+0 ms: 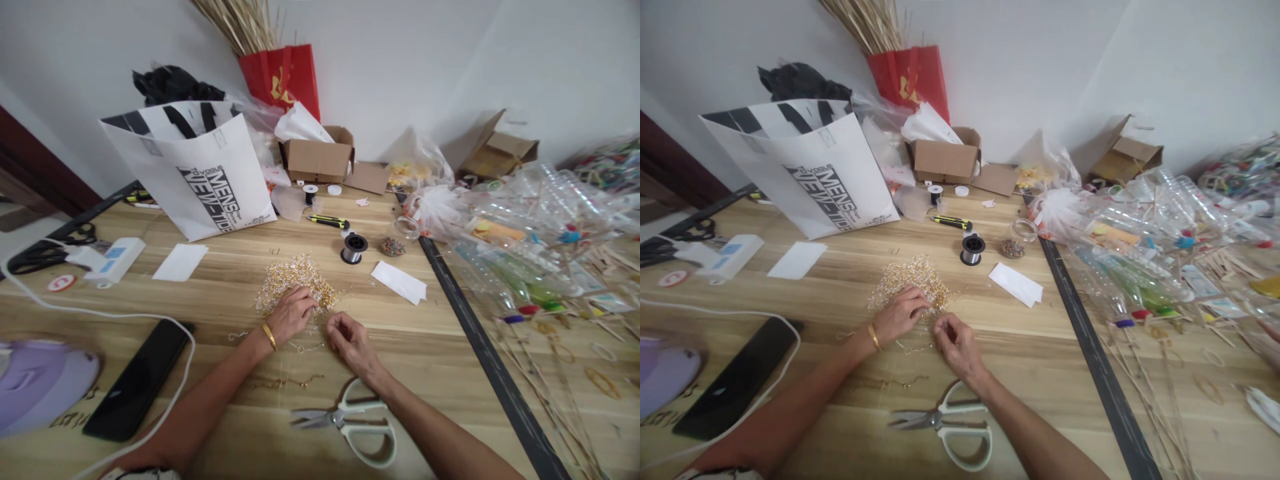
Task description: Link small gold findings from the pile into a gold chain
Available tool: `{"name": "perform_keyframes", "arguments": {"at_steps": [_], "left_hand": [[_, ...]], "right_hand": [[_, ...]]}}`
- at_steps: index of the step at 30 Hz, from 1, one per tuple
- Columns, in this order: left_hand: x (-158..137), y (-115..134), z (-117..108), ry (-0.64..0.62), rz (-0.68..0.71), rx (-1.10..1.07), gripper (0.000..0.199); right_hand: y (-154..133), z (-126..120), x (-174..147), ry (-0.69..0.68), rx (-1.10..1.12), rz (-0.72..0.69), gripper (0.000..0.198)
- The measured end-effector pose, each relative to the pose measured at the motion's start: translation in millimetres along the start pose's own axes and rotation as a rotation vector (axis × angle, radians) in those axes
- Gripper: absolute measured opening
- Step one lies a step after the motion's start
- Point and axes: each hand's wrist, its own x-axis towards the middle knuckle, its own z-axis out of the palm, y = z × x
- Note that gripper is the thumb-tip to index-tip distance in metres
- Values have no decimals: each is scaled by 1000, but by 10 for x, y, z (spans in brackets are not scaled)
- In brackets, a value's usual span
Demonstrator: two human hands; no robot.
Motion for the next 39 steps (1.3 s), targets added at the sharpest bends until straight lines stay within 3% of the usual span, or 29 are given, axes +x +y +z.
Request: {"name": "perform_keyframes", "arguments": {"at_steps": [6,16,29,39], "left_hand": [[2,8,-1,-14,7,13,10],[13,23,16,-37,22,59,16],[41,-7,-37,56,-64,-69,14],[43,-55,-126,-19,-113,-19,9]], "right_hand": [[-6,-2,3,-5,-24,-4,19],[-6,-8,0,-14,-45,-18,17],[-24,0,3,-16,-38,-14,19],[-27,-4,5,-19,-41,-11,18]]}}
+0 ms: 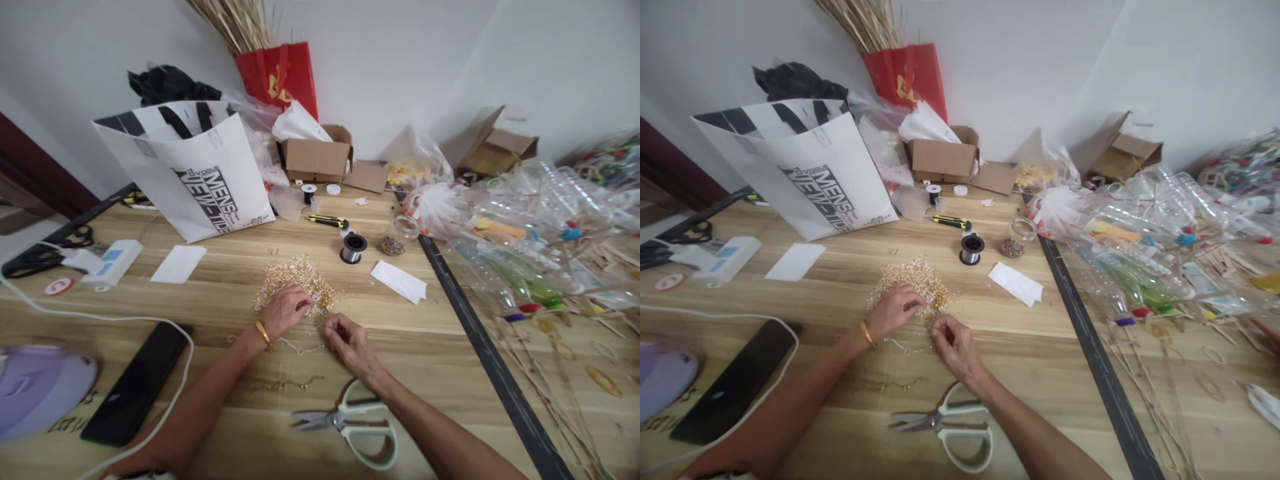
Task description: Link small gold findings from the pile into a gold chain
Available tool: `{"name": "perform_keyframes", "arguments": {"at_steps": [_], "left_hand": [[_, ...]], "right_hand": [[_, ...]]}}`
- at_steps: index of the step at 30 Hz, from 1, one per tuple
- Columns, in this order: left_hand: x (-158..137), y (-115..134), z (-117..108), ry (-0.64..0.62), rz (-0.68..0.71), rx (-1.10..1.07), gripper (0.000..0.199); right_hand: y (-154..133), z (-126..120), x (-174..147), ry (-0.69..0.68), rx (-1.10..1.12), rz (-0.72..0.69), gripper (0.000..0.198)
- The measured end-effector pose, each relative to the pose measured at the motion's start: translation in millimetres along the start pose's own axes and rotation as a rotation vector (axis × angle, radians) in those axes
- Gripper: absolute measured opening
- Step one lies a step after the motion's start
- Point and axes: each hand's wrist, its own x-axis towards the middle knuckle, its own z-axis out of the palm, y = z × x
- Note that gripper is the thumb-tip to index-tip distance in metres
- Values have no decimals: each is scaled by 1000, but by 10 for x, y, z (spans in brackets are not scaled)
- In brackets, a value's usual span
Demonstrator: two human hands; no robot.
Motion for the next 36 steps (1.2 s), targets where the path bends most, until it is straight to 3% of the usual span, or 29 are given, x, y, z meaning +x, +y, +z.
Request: {"name": "perform_keyframes", "arguments": {"at_steps": [12,36], "left_hand": [[-17,22,-17,-120,57,86,10],[1,64,-1,-67,49,51,12]], "right_hand": [[27,2,-2,-5,-8,-8,18],[24,-4,4,0,-18,-13,18]]}}
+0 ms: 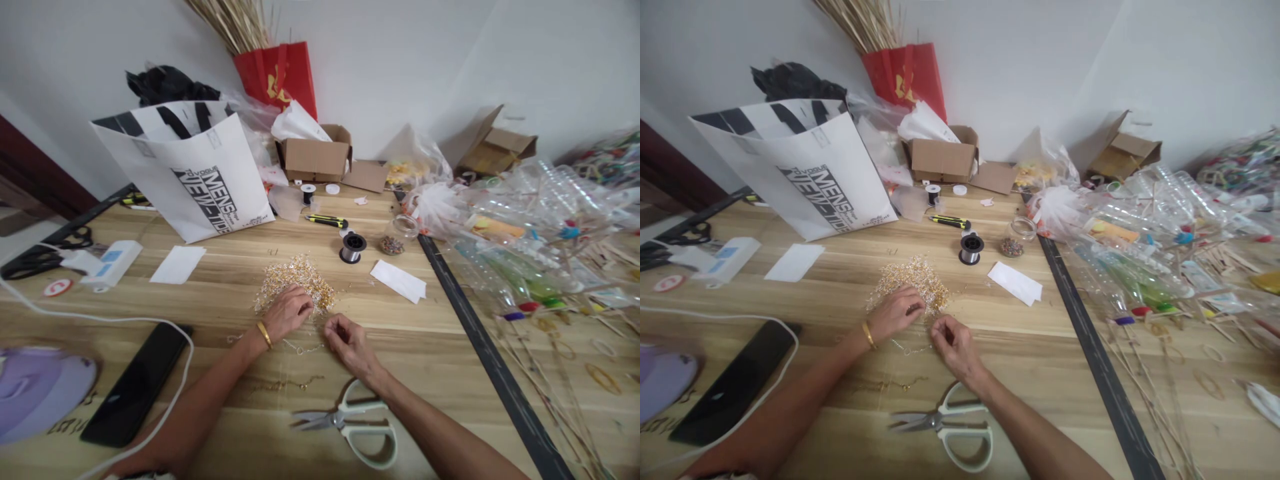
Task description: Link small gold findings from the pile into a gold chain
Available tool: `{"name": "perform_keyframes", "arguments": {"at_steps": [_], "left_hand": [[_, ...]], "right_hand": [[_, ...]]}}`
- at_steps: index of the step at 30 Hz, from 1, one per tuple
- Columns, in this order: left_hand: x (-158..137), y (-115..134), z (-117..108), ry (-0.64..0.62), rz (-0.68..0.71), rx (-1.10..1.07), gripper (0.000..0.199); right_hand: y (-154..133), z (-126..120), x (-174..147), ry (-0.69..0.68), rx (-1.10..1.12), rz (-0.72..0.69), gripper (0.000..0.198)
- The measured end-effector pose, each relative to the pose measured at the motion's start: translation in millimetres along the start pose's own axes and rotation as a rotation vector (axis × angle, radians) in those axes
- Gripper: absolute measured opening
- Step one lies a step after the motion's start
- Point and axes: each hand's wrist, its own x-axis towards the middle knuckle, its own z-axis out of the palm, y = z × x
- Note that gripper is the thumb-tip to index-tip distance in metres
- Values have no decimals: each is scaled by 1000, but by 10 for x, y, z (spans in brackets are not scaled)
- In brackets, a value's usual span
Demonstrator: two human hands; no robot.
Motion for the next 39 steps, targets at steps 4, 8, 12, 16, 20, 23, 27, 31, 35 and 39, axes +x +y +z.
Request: {"name": "perform_keyframes", "arguments": {"at_steps": [4,8,12,16,20,23,27,31,35,39], "left_hand": [[14,-41,11,38,-47,-91,10],[21,-62,12,41,-57,-129,10],[14,-29,-5,28,-38,-85,11],[6,7,-2,24,-7,-43,10],[-2,14,54,63,62,-30,10],[-5,33,96,47,120,-2,13],[1,74,116,5,123,69,17],[3,63,133,16,108,97,19],[0,24,153,62,101,101,16],[3,33,148,68,92,81,11]], "right_hand": [[-15,0,-4,-2,-4,5,17],[-18,5,-7,-1,3,8,17],[-13,6,-9,-6,9,10,16],[-12,2,-9,-3,-7,3,14],[-5,3,-5,-7,-20,-7,14],[7,9,-2,-8,-19,-14,14],[11,13,-4,-16,-24,-10,14],[5,9,-6,-18,-33,-18,14],[5,10,-7,-23,-23,-24,14],[7,11,-10,-22,-25,-19,14]]}}
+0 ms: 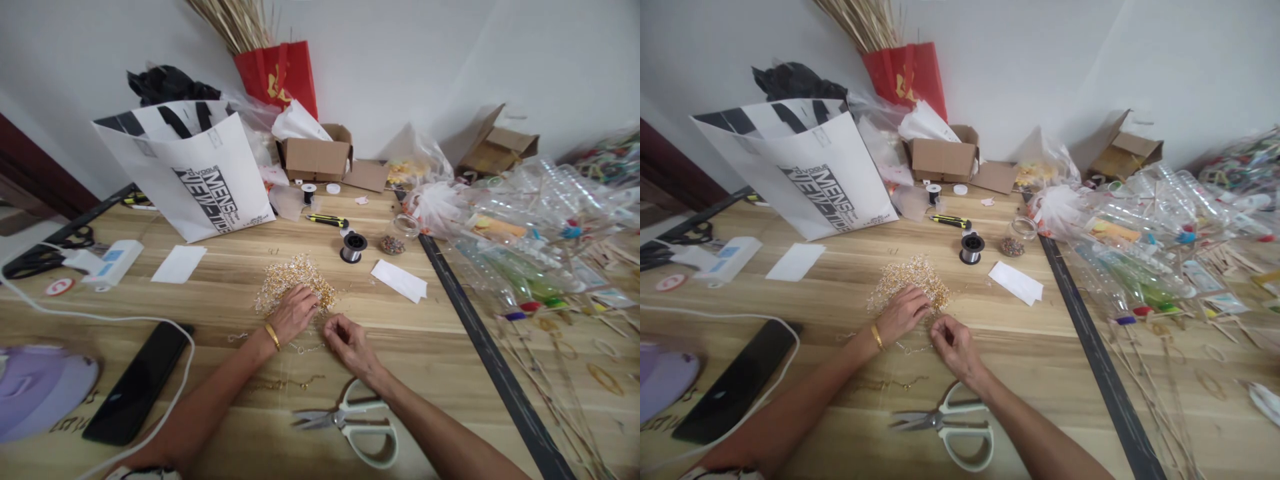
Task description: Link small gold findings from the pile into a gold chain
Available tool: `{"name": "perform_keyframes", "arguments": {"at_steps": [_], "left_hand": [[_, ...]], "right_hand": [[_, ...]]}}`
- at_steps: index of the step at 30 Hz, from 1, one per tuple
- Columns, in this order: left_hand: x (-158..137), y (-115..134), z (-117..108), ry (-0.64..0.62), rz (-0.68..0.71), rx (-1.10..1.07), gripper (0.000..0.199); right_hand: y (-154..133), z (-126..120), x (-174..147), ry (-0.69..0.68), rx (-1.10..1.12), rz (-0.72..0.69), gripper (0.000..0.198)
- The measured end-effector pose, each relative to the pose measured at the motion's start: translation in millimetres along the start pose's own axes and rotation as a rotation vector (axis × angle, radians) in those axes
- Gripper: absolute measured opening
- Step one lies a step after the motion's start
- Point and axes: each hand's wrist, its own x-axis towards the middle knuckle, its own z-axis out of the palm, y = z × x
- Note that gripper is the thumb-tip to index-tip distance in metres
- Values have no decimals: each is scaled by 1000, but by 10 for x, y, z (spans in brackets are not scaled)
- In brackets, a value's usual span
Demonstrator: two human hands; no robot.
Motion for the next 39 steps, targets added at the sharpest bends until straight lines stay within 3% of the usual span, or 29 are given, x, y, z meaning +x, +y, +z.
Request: {"name": "perform_keyframes", "arguments": {"at_steps": [19,32,39], "left_hand": [[28,102,22,-64,50,-21,19],[53,-1,4,39,-59,-199,12],[50,-31,4,58,-29,-227,12]], "right_hand": [[-14,-1,5,-6,-28,-16,14],[-28,-13,3,-18,-24,3,15],[-32,-13,-1,-19,-13,3,16]]}}
